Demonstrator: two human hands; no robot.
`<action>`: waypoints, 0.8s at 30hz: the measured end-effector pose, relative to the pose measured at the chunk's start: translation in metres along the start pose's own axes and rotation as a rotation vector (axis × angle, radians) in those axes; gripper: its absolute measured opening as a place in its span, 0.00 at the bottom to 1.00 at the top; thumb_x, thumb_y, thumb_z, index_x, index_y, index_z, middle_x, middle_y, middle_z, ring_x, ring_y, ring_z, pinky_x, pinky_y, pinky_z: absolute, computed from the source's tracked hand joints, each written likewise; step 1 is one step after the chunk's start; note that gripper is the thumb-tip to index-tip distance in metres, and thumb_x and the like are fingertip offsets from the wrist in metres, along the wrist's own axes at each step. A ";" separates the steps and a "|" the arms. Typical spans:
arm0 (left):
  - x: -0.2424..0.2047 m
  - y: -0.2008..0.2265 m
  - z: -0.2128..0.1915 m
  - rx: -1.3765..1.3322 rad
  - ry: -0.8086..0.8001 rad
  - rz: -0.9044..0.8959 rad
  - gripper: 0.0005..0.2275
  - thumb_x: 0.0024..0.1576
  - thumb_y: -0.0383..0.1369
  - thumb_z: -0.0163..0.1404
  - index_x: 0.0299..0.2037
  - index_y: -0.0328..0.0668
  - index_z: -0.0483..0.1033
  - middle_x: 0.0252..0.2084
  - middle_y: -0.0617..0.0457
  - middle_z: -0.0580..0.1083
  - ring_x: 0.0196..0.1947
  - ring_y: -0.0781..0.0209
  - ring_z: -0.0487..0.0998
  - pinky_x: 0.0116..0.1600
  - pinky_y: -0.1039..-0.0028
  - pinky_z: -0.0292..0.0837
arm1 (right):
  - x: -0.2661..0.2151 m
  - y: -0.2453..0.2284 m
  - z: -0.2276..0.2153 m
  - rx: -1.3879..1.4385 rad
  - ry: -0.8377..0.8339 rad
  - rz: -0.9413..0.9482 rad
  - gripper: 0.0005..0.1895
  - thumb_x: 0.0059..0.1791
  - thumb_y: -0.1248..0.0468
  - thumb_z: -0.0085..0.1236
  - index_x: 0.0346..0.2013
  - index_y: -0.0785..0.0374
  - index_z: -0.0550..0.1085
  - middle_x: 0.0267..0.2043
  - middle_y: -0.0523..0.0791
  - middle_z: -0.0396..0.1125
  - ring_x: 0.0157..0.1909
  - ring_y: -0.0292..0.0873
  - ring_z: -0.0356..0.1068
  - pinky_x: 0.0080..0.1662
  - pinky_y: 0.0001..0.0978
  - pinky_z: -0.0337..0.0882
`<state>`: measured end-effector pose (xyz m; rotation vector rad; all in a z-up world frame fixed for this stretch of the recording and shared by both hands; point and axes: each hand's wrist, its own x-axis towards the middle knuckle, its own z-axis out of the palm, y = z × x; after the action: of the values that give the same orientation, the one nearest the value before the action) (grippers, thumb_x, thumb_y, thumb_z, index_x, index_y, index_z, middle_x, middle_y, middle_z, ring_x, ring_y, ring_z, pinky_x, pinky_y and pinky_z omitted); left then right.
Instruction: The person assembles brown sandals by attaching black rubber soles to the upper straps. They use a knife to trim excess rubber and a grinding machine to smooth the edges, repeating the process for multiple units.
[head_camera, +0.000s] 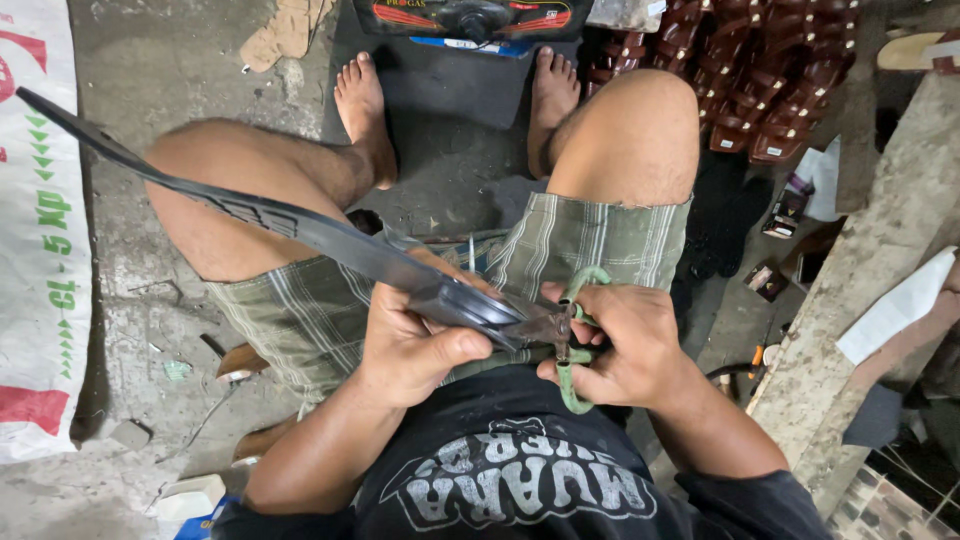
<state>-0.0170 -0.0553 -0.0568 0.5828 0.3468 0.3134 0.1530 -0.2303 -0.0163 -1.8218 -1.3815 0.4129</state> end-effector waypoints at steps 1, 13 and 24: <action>-0.001 0.001 0.000 0.023 -0.013 -0.019 0.19 0.53 0.24 0.68 0.48 0.36 0.71 0.47 0.43 0.79 0.47 0.58 0.82 0.53 0.69 0.78 | 0.001 0.000 -0.001 -0.004 -0.009 -0.009 0.33 0.37 0.51 0.75 0.43 0.73 0.73 0.22 0.39 0.61 0.20 0.38 0.64 0.27 0.32 0.66; -0.002 0.024 -0.003 0.336 -0.190 0.036 0.19 0.50 0.23 0.69 0.47 0.36 0.74 0.45 0.41 0.80 0.45 0.59 0.83 0.46 0.73 0.81 | -0.005 -0.002 -0.029 0.004 -0.192 0.023 0.34 0.37 0.48 0.74 0.46 0.71 0.75 0.19 0.39 0.62 0.19 0.37 0.67 0.25 0.32 0.68; -0.002 0.021 0.002 0.313 -0.227 -0.029 0.17 0.51 0.20 0.68 0.47 0.35 0.74 0.48 0.40 0.80 0.47 0.54 0.83 0.51 0.64 0.82 | -0.001 -0.005 -0.032 -0.041 -0.160 -0.043 0.35 0.37 0.50 0.73 0.47 0.73 0.74 0.20 0.39 0.59 0.20 0.39 0.65 0.27 0.35 0.69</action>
<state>-0.0222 -0.0404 -0.0430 0.9114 0.1855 0.1630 0.1705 -0.2437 0.0073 -1.8211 -1.5451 0.5208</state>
